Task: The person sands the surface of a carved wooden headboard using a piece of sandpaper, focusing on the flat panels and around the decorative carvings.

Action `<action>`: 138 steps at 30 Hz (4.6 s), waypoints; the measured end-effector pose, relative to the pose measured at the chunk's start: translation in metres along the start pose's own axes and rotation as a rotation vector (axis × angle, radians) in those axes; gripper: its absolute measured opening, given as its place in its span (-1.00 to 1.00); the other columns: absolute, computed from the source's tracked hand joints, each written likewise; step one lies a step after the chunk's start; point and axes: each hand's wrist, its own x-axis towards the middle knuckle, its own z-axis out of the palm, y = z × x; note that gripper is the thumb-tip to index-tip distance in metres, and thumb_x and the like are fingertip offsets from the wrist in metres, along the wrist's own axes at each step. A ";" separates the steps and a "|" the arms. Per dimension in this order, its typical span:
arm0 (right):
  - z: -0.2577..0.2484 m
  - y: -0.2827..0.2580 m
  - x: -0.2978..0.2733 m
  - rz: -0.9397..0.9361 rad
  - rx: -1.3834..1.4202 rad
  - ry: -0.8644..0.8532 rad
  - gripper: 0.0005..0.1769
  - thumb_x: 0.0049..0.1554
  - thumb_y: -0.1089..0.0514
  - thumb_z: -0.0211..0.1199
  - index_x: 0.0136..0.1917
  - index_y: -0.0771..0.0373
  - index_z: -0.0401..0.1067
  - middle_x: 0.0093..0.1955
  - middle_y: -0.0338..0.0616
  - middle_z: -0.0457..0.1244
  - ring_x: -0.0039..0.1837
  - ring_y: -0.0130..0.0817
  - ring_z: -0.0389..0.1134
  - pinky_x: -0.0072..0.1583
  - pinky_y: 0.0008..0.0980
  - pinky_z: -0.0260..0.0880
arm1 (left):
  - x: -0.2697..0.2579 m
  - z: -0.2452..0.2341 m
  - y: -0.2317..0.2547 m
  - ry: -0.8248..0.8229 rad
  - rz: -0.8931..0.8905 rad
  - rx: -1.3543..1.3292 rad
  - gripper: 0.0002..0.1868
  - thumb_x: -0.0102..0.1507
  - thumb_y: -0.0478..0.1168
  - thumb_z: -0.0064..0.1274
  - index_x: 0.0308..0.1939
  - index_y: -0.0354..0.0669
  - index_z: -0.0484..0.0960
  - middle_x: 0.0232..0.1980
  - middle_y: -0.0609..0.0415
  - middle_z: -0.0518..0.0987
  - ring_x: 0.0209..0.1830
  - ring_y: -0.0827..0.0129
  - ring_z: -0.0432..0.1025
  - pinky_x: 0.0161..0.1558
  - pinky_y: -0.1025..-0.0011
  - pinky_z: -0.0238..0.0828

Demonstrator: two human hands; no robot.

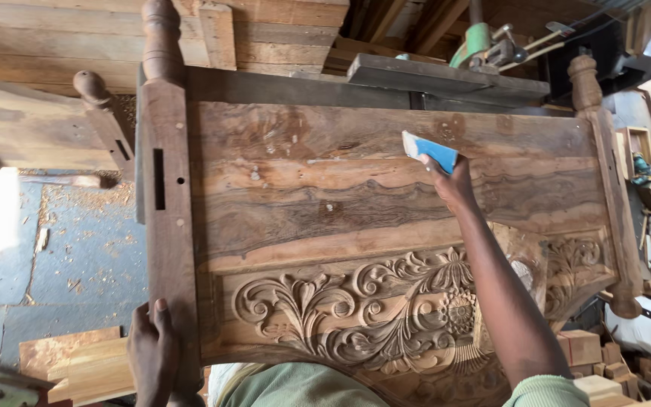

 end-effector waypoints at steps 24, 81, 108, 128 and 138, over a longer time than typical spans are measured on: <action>0.039 0.084 -0.168 0.151 0.618 0.324 -0.33 0.12 0.10 0.45 0.37 0.24 0.19 0.31 -0.15 0.27 0.37 -0.33 0.29 0.43 -0.23 0.23 | -0.007 -0.007 0.021 0.032 0.038 -0.077 -0.37 0.44 0.19 -0.27 0.22 -0.30 0.50 0.06 -0.43 0.58 0.09 -0.28 0.48 0.07 -0.04 0.39; 0.212 -0.080 -0.327 0.259 1.715 0.237 -0.82 0.34 0.17 0.23 0.21 0.16 0.46 0.03 -0.04 0.37 0.08 -0.15 0.40 0.16 -0.16 0.43 | 0.011 -0.007 -0.012 -0.080 0.072 -0.385 -0.44 0.46 0.13 -0.35 0.21 -0.29 0.42 0.14 -0.30 0.51 0.17 -0.13 0.39 0.24 0.07 0.26; 0.328 -0.322 -0.268 -0.177 -0.276 0.401 -0.39 0.03 0.18 0.35 0.37 -0.01 0.45 0.51 -0.15 0.20 0.34 -0.16 0.42 0.24 -0.28 0.55 | 0.355 -0.050 0.312 -0.866 1.168 -0.096 -0.48 0.49 0.01 -0.21 0.40 -0.27 0.39 0.34 -0.29 0.51 0.38 -0.08 0.41 0.36 0.06 0.35; 0.332 -0.283 -0.052 -0.236 -0.555 0.118 -0.29 -0.10 0.22 0.31 0.37 0.02 0.46 0.53 -0.09 0.12 0.35 0.01 0.29 0.34 -0.01 0.35 | 0.404 0.090 0.316 -1.443 0.973 0.211 -0.18 0.42 0.30 -0.58 0.66 0.01 0.11 0.54 -0.27 0.27 0.55 0.01 0.14 0.53 0.20 -0.01; 0.342 -0.293 -0.031 -0.249 -0.590 0.057 -0.22 -0.11 0.23 0.29 0.43 0.04 0.40 0.55 -0.09 0.11 0.39 0.08 0.24 0.39 0.06 0.25 | 0.397 0.039 0.365 -1.638 0.614 0.092 -0.04 0.29 0.49 -0.50 0.57 -0.03 0.23 0.53 -0.08 0.35 0.55 0.17 0.16 0.51 0.23 -0.07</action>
